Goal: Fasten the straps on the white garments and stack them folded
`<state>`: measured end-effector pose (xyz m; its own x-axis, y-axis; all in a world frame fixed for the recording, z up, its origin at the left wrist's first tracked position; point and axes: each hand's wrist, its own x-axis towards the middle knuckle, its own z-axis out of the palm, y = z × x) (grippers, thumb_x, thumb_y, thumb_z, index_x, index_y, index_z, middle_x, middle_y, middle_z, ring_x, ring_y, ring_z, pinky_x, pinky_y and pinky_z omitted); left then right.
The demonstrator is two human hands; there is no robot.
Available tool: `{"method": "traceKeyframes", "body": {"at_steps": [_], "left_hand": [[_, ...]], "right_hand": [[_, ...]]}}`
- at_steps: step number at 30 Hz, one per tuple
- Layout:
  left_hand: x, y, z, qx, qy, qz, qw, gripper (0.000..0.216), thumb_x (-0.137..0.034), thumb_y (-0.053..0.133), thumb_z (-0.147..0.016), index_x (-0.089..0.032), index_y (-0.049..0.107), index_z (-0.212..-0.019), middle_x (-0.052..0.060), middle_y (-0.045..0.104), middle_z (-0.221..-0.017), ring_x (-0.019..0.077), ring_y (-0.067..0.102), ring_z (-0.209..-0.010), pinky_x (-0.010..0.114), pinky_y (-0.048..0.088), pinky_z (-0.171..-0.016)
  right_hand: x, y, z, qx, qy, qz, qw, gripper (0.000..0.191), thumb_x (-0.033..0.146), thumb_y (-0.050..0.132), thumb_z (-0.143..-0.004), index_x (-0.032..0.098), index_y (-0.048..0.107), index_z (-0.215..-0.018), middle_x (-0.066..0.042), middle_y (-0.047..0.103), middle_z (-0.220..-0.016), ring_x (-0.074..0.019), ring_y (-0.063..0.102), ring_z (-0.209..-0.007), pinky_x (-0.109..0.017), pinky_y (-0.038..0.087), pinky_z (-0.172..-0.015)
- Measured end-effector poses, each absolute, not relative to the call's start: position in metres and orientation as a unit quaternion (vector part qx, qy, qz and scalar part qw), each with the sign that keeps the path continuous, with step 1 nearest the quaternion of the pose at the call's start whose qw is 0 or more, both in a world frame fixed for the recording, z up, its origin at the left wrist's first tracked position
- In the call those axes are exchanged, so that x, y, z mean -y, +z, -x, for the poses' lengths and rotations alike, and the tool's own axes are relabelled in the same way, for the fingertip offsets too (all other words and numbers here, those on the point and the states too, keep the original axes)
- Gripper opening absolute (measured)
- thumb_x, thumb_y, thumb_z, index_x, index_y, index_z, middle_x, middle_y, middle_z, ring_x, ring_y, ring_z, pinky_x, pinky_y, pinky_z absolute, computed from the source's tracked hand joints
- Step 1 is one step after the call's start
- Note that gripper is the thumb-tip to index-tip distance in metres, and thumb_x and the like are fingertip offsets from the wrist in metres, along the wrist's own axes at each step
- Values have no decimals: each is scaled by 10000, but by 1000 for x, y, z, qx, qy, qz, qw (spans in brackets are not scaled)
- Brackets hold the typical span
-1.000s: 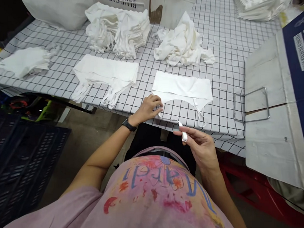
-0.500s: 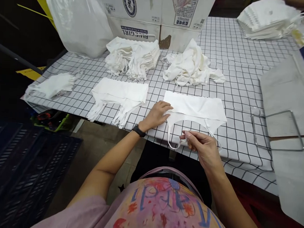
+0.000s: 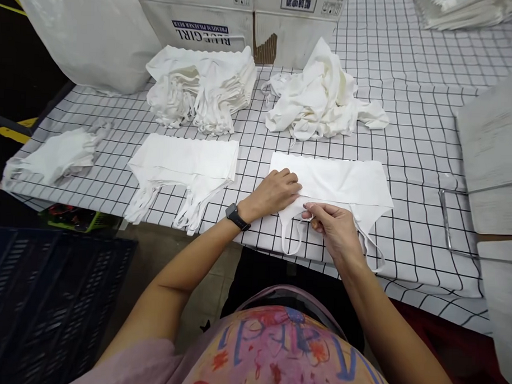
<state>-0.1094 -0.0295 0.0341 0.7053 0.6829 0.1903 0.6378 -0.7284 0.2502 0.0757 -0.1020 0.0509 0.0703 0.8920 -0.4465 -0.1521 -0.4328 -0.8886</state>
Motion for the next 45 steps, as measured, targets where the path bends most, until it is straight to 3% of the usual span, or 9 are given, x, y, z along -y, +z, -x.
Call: {"method": "traceKeyframes", "body": {"at_steps": [6,13,19,21,29,40,45], "left_hand": [[25,31,103,-358,119,-925,49,195,-109,473,-998,-148,664,-983,101,685,-1080,241,565,-996,372,417,-786],[23,35,102,-354,125,-925,55,231,-357,580,-1016,-151,676,-976,112,670,-1114,250,567,-997,365,405,-752],[20,35,96,-341,100,-935,14,221,-112,510,-988,-131,666,-834,115,680,-980,232,582,-922,352,400,-701],[17,30,98,-347,126,-929,36,223,-89,510,-983,-133,690,-860,108,686,-989,226,589,-918,347,419,-707],[4,7,107,-351,333,-837,257,103,-282,703,-966,-220,779,-935,27,697,-890,168,635,-850,326,509,-773],[8,7,105,-310,312,-876,196,143,-231,618,-991,-190,723,-904,30,670,-861,176,591,-858,343,456,-800],[10,10,105,-306,291,-887,188,190,-220,557,-1016,-191,697,-891,33,651,-858,178,557,-849,347,433,-796]], "right_hand": [[96,52,-76,335,577,615,419,228,380,818,-751,156,785,-718,-55,721,-676,-77,341,-492,-272,283,-470],[92,56,-76,386,520,656,387,273,425,795,-788,155,794,-749,-44,704,-676,-88,392,-515,-268,300,-492],[91,56,-76,401,504,666,377,268,418,758,-826,153,781,-786,-48,698,-696,-108,462,-547,-261,328,-501],[92,55,-77,402,505,666,375,276,428,758,-826,154,774,-794,-42,686,-692,-109,462,-544,-261,332,-498],[86,59,-70,388,504,671,381,250,395,787,-801,156,752,-740,13,589,-632,-99,456,-580,-245,370,-559],[74,57,-65,386,520,660,380,260,397,800,-764,140,792,-800,-29,678,-715,-125,518,-647,-252,396,-588],[73,61,-64,379,523,667,372,235,376,791,-764,149,750,-722,-12,635,-661,-113,485,-607,-248,373,-555]]}}
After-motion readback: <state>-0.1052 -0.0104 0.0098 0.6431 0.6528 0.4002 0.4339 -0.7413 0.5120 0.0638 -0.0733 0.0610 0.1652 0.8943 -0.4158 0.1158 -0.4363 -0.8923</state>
